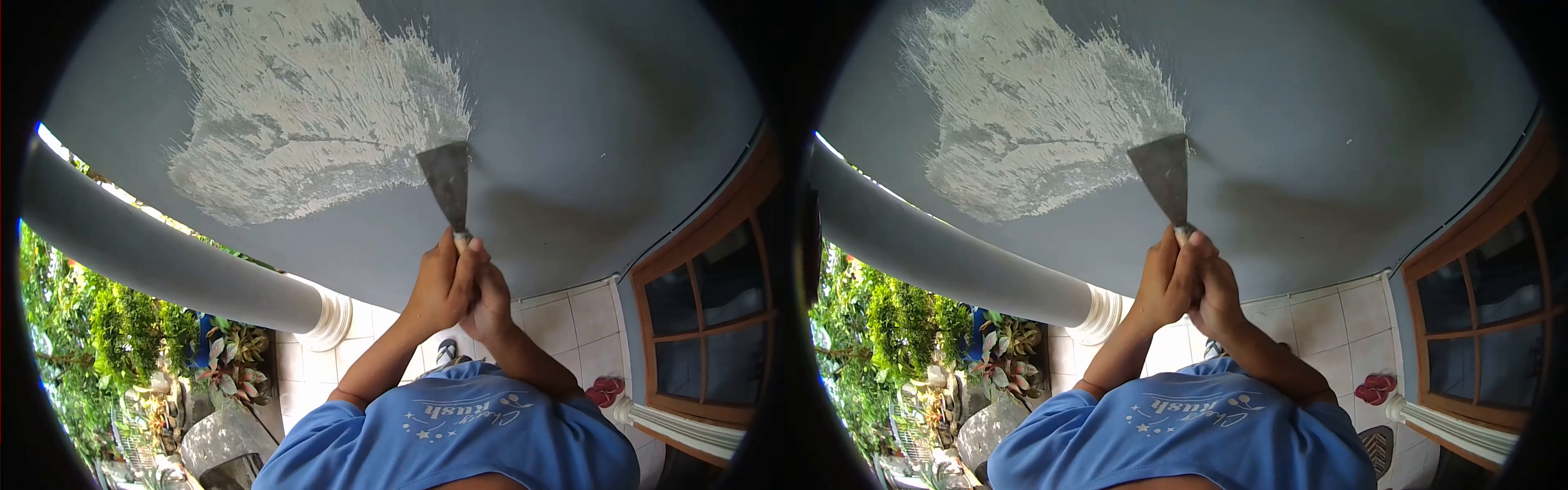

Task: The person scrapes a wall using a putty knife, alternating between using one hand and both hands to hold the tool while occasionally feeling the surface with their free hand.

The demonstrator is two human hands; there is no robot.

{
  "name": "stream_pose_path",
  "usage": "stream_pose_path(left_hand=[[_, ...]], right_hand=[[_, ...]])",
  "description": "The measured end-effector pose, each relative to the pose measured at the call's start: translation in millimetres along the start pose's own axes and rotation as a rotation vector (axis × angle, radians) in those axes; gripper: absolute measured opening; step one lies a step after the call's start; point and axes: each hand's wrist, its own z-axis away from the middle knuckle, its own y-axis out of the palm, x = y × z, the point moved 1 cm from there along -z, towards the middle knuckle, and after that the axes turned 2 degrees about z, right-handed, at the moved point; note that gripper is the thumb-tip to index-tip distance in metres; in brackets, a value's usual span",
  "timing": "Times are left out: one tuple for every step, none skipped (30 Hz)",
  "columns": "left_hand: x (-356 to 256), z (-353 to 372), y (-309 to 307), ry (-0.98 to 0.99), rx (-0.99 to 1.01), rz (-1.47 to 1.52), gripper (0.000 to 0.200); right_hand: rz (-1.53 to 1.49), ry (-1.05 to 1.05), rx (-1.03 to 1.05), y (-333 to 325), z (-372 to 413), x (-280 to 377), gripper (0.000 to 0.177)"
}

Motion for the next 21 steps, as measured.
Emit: stream_pose_path(left_hand=[[9, 8, -3, 0.009, -0.007, -0.022, 0.032], [13, 2, -2, 0.038, -0.005, -0.029, 0.032], [16, -2, 0, 0.061, -0.005, -0.037, 0.032], [17, 2, 3, 0.066, -0.01, -0.04, 0.032], [13, -5, 4, 0.026, -0.002, -0.063, 0.032], [8, -8, 5, 0.025, 0.007, -0.037, 0.032], [2, -13, 6, 0.035, 0.016, -0.008, 0.032], [-3, -16, 8, 0.045, 0.024, 0.022, 0.033], [-8, -11, 7, -0.03, 0.035, 0.054, 0.033], [-3, -6, 8, -0.025, 0.031, 0.067, 0.033], [8, 2, 7, -0.021, 0.029, 0.075, 0.033], [16, 8, 6, -0.019, 0.031, 0.079, 0.033], [20, 10, 10, -0.053, 0.036, 0.117, 0.033], [23, 7, 12, -0.06, 0.045, 0.135, 0.033], [22, 4, 14, -0.08, 0.053, 0.156, 0.033], [22, 1, 16, -0.099, 0.062, 0.182, 0.033], [23, -4, 17, -0.106, 0.091, 0.24, 0.033], [22, -7, 18, -0.079, 0.092, 0.283, 0.034], [21, -9, 21, -0.055, 0.091, 0.325, 0.034], [21, -10, 23, -0.03, 0.089, 0.365, 0.034], [26, -5, 24, -0.037, 0.07, 0.375, 0.034]], right_hand=[[0.056, 0.038, -0.086, 1, 7, -6, 0.03], [0.108, 0.07, -0.169, 3, 8, -10, 0.03], [0.146, 0.046, -0.2, 4, 3, -5, 0.03], [0.18, 0.038, -0.243, 4, 2, 0, 0.03], [0.18, -0.001, -0.15, 3, -1, 7, 0.03], [0.216, -0.033, -0.161, 6, -5, 13, 0.032], [0.217, -0.041, -0.174, 11, -7, 17, 0.032], [0.221, -0.047, -0.186, 16, -9, 20, 0.033], [0.246, -0.031, -0.203, 15, -6, 18, 0.033], [0.27, -0.015, -0.215, 14, 1, 14, 0.033], [0.288, 0.0, -0.228, 13, 6, 10, 0.034], [0.329, -0.01, -0.265, 14, 8, 9, 0.034], [0.37, -0.021, -0.302, 16, 8, 8, 0.035], [0.41, -0.026, -0.347, 17, 10, 9, 0.036], [0.476, -0.025, -0.33, 15, 9, 13, 0.041], [0.519, -0.051, -0.329, 16, 7, 17, 0.043], [0.568, -0.08, -0.322, 18, 2, 22, 0.044], [0.617, -0.111, -0.31, 19, -2, 27, 0.046], [0.656, -0.107, -0.319, 21, -3, 31, 0.048], [0.736, -0.13, -0.31, 17, 0, 30, 0.048], [0.815, -0.159, -0.299, 9, 4, 26, 0.048]])
